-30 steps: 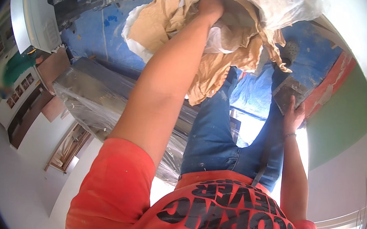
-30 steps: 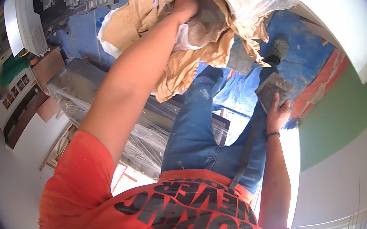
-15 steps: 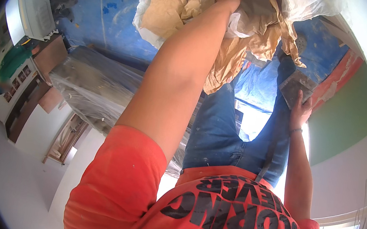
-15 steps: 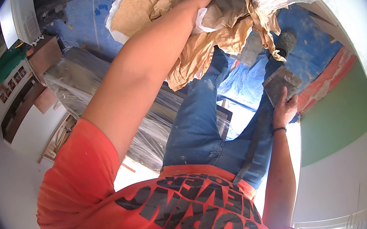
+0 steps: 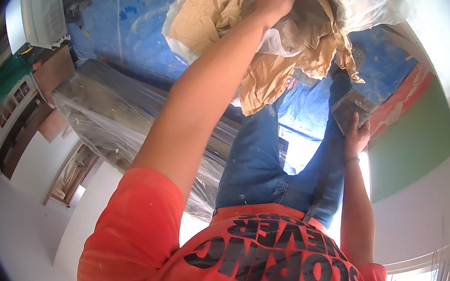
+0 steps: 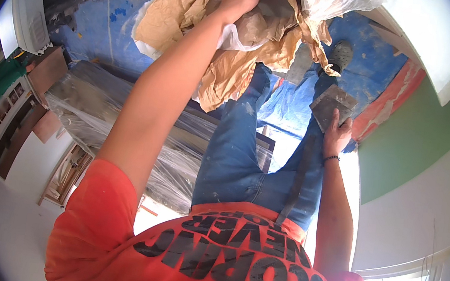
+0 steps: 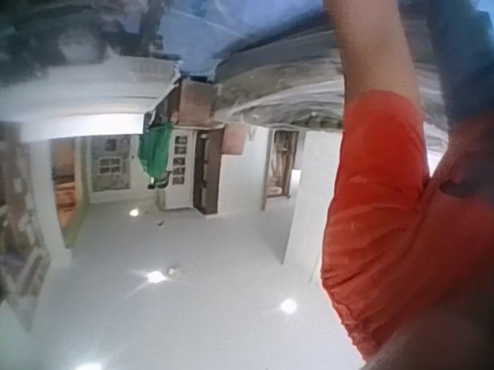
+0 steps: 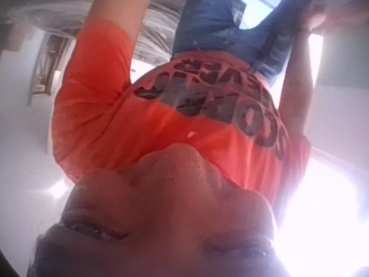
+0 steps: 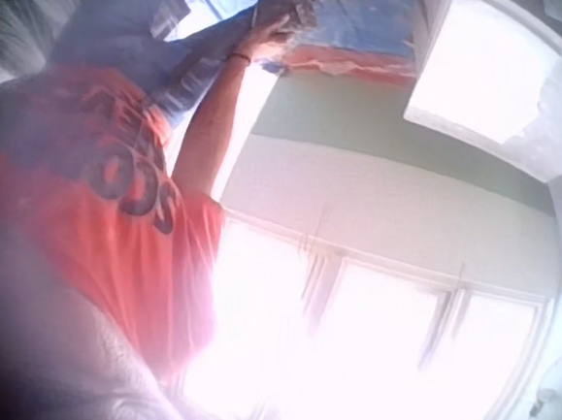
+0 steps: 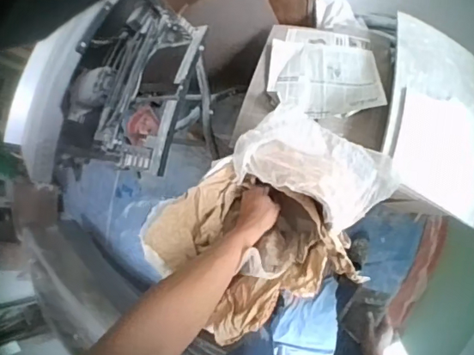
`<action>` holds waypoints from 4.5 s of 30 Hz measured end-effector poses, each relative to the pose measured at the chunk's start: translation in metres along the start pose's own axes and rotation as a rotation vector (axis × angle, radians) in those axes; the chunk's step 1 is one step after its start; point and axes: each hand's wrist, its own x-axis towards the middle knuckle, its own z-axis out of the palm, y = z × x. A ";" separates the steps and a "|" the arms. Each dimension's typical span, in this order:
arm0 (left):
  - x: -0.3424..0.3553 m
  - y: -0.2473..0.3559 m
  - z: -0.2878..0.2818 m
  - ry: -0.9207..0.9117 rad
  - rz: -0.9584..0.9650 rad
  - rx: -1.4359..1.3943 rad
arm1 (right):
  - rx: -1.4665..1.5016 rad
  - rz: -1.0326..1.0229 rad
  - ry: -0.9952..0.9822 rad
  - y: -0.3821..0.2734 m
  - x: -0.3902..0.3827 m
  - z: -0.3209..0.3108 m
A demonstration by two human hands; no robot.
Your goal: The person applies a white joint compound to a ceiling corner using a putty knife and hawk. They repeatedly scoop compound from a bag, spread it on the hawk, and apply it to the ceiling, smoothing the surface. The person also cleans the putty knife on a board during the process.
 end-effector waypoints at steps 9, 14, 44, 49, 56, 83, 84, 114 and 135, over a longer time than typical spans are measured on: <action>-0.145 -0.011 -0.198 0.480 0.025 0.036 | 0.605 0.196 -0.174 -0.025 -0.016 -0.034; -0.160 -0.035 -0.241 0.439 -0.313 0.682 | 0.455 0.230 -0.260 -0.026 -0.016 -0.024; 0.017 -0.003 0.005 -0.042 0.310 0.747 | 0.541 0.349 -0.152 -0.009 -0.009 -0.033; -0.022 0.017 -0.049 -0.102 0.328 0.720 | 0.647 0.307 -0.164 -0.014 -0.005 -0.046; -0.022 0.020 -0.050 -0.011 0.088 0.013 | 0.786 0.267 -0.212 -0.040 0.000 -0.067; -0.194 0.040 -0.176 -0.362 0.006 -0.993 | 0.828 -0.148 -0.504 -0.332 -0.040 -0.089; -0.193 0.040 -0.175 -0.311 0.046 -0.980 | 0.798 -0.148 -0.508 -0.338 -0.038 -0.088; 0.002 0.027 0.035 0.062 -0.485 -0.236 | 0.884 0.194 -0.317 -0.185 0.002 -0.136; -0.018 0.018 0.000 0.015 -0.369 -0.004 | 0.857 0.202 -0.342 -0.147 -0.001 -0.137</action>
